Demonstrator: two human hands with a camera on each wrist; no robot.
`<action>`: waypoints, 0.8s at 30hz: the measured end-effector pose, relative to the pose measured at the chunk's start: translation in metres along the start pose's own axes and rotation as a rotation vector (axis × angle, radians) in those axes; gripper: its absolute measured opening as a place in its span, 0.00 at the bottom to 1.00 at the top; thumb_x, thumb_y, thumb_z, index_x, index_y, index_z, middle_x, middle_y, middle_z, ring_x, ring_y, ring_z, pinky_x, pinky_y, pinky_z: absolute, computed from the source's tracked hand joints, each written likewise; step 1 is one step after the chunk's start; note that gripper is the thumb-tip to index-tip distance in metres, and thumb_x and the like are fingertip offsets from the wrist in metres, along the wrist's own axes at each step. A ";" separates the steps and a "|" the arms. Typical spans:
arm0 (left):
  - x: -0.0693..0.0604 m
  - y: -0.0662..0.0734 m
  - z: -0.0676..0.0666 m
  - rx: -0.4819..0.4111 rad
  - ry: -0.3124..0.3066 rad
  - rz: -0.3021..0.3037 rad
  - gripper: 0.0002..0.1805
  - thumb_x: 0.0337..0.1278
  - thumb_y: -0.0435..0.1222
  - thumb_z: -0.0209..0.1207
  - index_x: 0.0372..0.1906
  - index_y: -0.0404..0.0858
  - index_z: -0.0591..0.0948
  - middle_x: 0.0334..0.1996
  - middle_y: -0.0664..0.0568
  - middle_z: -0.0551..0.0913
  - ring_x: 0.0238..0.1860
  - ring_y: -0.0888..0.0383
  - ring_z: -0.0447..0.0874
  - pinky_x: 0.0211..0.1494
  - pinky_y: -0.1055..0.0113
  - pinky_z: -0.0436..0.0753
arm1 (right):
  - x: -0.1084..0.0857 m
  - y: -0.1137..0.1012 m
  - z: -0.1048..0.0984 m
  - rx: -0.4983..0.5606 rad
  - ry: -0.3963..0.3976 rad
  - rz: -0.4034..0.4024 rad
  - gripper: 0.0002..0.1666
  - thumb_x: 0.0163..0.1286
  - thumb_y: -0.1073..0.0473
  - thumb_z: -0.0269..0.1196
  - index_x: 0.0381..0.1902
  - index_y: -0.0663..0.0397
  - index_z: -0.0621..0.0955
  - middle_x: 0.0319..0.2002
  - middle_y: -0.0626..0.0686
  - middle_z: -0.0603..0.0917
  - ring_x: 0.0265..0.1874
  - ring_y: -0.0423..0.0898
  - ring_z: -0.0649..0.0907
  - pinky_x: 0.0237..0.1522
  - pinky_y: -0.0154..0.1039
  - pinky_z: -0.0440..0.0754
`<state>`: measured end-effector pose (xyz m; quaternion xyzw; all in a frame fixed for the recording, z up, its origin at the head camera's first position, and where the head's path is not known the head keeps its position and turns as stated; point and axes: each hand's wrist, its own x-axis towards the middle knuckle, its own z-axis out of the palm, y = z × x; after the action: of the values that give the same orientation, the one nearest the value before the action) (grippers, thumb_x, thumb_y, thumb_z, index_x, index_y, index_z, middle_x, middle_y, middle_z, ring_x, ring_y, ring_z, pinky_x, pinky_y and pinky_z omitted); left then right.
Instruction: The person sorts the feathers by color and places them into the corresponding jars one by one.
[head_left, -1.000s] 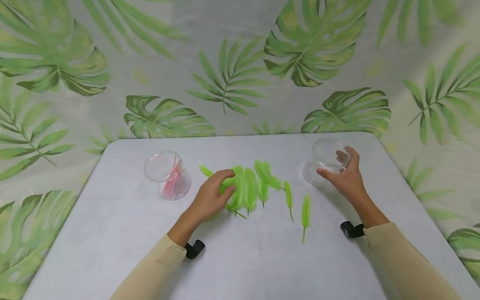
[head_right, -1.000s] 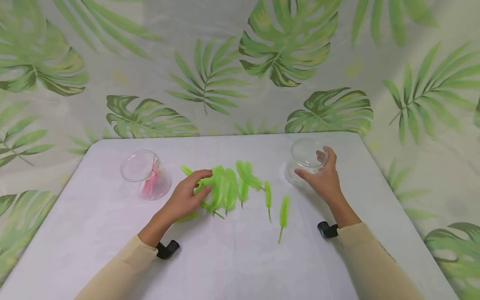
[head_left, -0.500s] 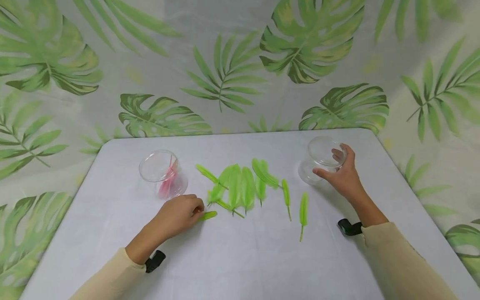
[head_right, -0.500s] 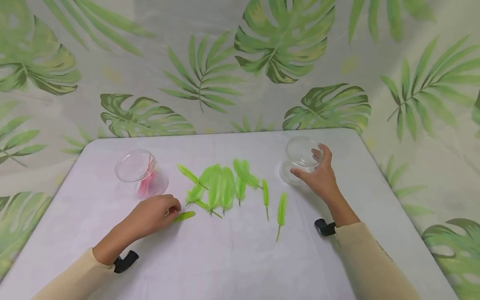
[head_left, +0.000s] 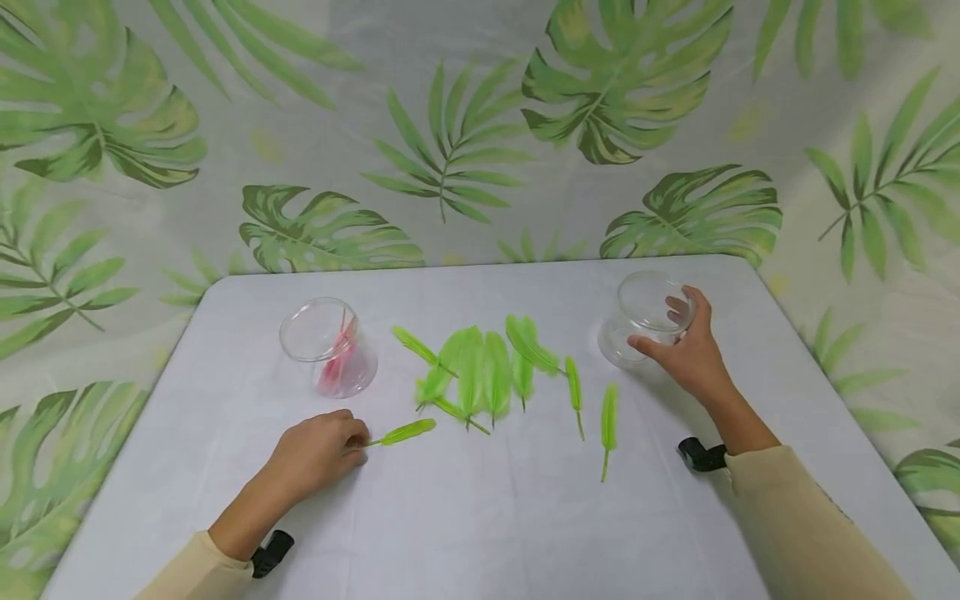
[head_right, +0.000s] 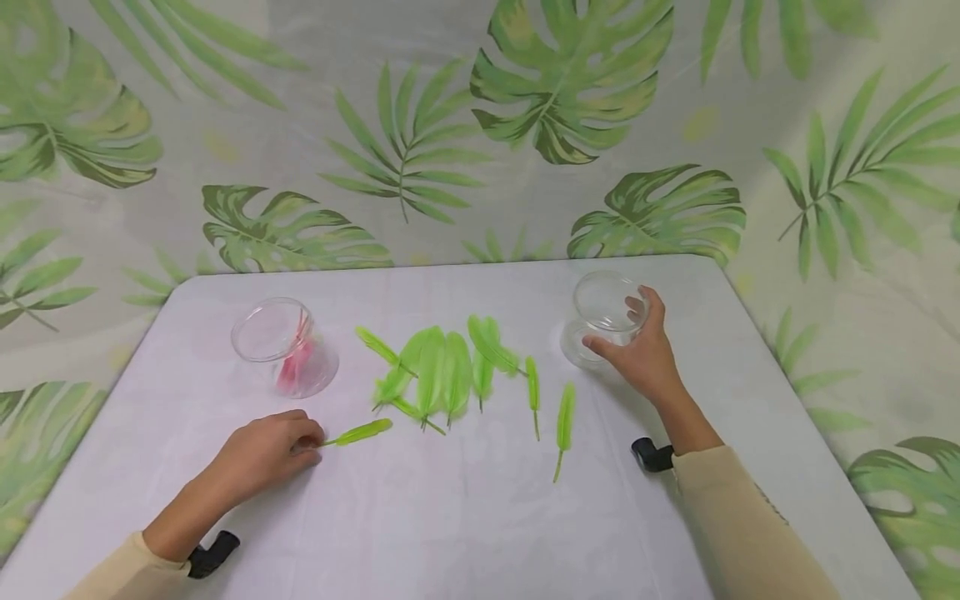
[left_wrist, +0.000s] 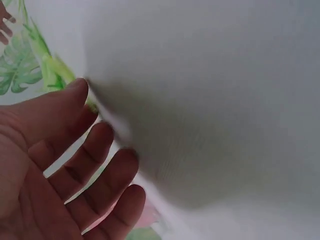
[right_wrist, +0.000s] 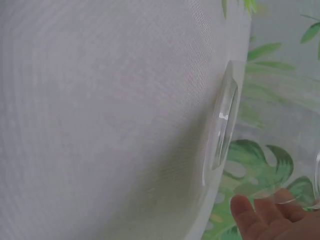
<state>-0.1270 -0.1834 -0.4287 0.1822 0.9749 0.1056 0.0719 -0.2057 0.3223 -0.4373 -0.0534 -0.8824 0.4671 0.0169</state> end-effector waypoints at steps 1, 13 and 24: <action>0.001 0.000 0.002 -0.006 0.005 -0.005 0.06 0.47 0.37 0.72 0.31 0.47 0.86 0.27 0.62 0.80 0.30 0.65 0.77 0.31 0.66 0.76 | 0.000 0.000 0.000 -0.004 0.001 -0.003 0.71 0.60 0.45 0.72 0.78 0.42 0.32 0.80 0.59 0.52 0.77 0.63 0.56 0.69 0.69 0.61; 0.009 0.002 0.011 0.060 0.050 0.025 0.08 0.53 0.31 0.66 0.24 0.43 0.79 0.22 0.58 0.74 0.25 0.60 0.74 0.27 0.65 0.74 | 0.000 0.001 0.000 -0.011 0.006 -0.021 0.70 0.60 0.46 0.72 0.78 0.45 0.33 0.79 0.61 0.52 0.77 0.64 0.56 0.69 0.69 0.60; 0.009 0.009 0.013 0.275 0.178 0.197 0.14 0.48 0.31 0.68 0.17 0.40 0.74 0.17 0.54 0.69 0.15 0.54 0.71 0.16 0.60 0.71 | 0.000 0.000 0.000 0.004 0.003 -0.026 0.70 0.60 0.48 0.73 0.78 0.47 0.33 0.79 0.62 0.52 0.77 0.65 0.56 0.69 0.70 0.60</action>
<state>-0.1297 -0.1698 -0.4404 0.2747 0.9602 -0.0066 -0.0508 -0.2052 0.3226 -0.4374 -0.0428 -0.8820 0.4686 0.0245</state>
